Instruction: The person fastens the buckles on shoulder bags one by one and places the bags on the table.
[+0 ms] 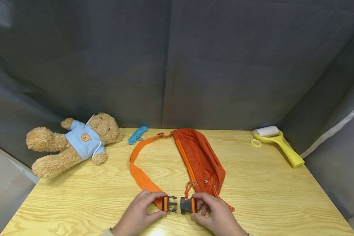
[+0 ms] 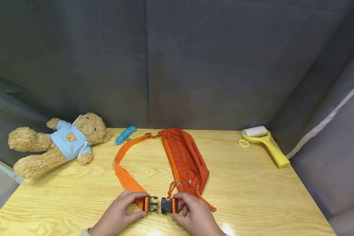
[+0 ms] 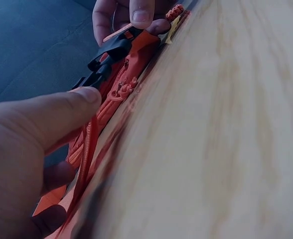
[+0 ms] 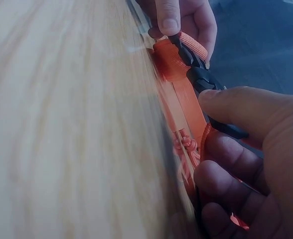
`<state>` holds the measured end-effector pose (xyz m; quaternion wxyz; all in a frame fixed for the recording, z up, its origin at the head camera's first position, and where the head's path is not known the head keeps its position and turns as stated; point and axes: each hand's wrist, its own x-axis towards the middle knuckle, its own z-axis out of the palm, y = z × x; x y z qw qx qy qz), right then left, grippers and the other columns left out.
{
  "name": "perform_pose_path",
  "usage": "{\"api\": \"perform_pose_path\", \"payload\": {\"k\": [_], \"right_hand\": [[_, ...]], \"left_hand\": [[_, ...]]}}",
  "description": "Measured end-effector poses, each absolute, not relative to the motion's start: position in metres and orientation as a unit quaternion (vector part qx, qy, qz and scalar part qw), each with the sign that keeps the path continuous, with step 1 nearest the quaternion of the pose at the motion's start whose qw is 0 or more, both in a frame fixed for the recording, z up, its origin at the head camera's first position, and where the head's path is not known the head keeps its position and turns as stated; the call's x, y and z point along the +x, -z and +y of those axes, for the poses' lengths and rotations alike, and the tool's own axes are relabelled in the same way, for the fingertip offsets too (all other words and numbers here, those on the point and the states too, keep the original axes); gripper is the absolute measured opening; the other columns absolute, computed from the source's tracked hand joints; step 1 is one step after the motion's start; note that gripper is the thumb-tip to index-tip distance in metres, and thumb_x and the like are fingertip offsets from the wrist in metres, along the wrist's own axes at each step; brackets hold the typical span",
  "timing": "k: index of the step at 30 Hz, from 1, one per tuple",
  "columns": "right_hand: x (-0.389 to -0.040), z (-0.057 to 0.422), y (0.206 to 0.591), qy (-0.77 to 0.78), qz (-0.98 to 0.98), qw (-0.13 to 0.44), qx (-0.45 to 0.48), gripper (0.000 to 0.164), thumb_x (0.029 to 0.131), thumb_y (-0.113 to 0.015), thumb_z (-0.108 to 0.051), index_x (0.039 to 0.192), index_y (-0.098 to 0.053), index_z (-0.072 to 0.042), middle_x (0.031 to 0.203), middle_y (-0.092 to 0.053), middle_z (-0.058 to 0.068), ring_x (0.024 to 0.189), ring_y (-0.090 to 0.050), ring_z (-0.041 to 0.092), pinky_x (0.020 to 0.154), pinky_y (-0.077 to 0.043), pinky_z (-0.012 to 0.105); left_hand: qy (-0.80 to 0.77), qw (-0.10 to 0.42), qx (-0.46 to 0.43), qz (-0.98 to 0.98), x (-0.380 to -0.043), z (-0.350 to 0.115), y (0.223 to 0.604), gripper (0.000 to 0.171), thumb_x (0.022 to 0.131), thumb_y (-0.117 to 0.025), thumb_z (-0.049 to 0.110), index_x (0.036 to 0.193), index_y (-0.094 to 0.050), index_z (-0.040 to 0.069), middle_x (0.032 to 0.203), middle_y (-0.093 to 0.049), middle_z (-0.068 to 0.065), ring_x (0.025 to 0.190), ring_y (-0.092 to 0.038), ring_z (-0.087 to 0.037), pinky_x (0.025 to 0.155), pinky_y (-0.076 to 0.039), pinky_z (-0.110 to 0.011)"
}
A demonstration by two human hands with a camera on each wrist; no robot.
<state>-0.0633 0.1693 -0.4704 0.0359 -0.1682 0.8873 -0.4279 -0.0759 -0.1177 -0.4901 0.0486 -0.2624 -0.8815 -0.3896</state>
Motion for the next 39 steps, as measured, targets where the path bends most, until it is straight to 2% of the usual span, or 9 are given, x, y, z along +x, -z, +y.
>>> {"api": "perform_pose_path", "payload": {"k": [19, 26, 39], "right_hand": [[-0.0650, 0.1656, 0.4688, 0.423, 0.890, 0.049, -0.163, 0.045, 0.080, -0.087, -0.026, 0.119, -0.066, -0.015, 0.081, -0.060, -0.011, 0.069, -0.054, 0.000, 0.060, -0.048, 0.022], [-0.0641, 0.1640, 0.4689, 0.425, 0.888, 0.049, -0.165, 0.046, 0.080, -0.087, -0.027, 0.119, -0.066, -0.015, 0.083, -0.059, -0.011, 0.069, -0.054, 0.001, 0.060, -0.048, 0.022], [-0.0643, 0.1643, 0.4695, 0.427, 0.887, 0.049, -0.169, 0.045, 0.080, -0.087, -0.026, 0.119, -0.066, -0.016, 0.085, -0.059, -0.011, 0.070, -0.054, 0.001, 0.059, -0.049, 0.022]], "left_hand": [[0.374, 0.068, -0.271, -0.884, -0.0775, -0.1145, 0.4939, 0.048, 0.085, -0.081, 0.035, 0.130, -0.066, 0.026, 0.109, -0.061, 0.019, 0.096, -0.055, -0.002, 0.081, -0.052, -0.028], [0.373, 0.076, -0.272, -0.884, -0.0763, -0.1143, 0.4955, 0.049, 0.083, -0.083, 0.033, 0.129, -0.065, 0.030, 0.108, -0.061, 0.019, 0.096, -0.056, -0.003, 0.081, -0.052, -0.029], [0.380, 0.050, -0.271, -0.883, -0.0750, -0.1114, 0.4911, 0.048, 0.086, -0.080, 0.036, 0.131, -0.065, 0.026, 0.110, -0.061, 0.017, 0.097, -0.055, -0.004, 0.081, -0.052, -0.029]]}}
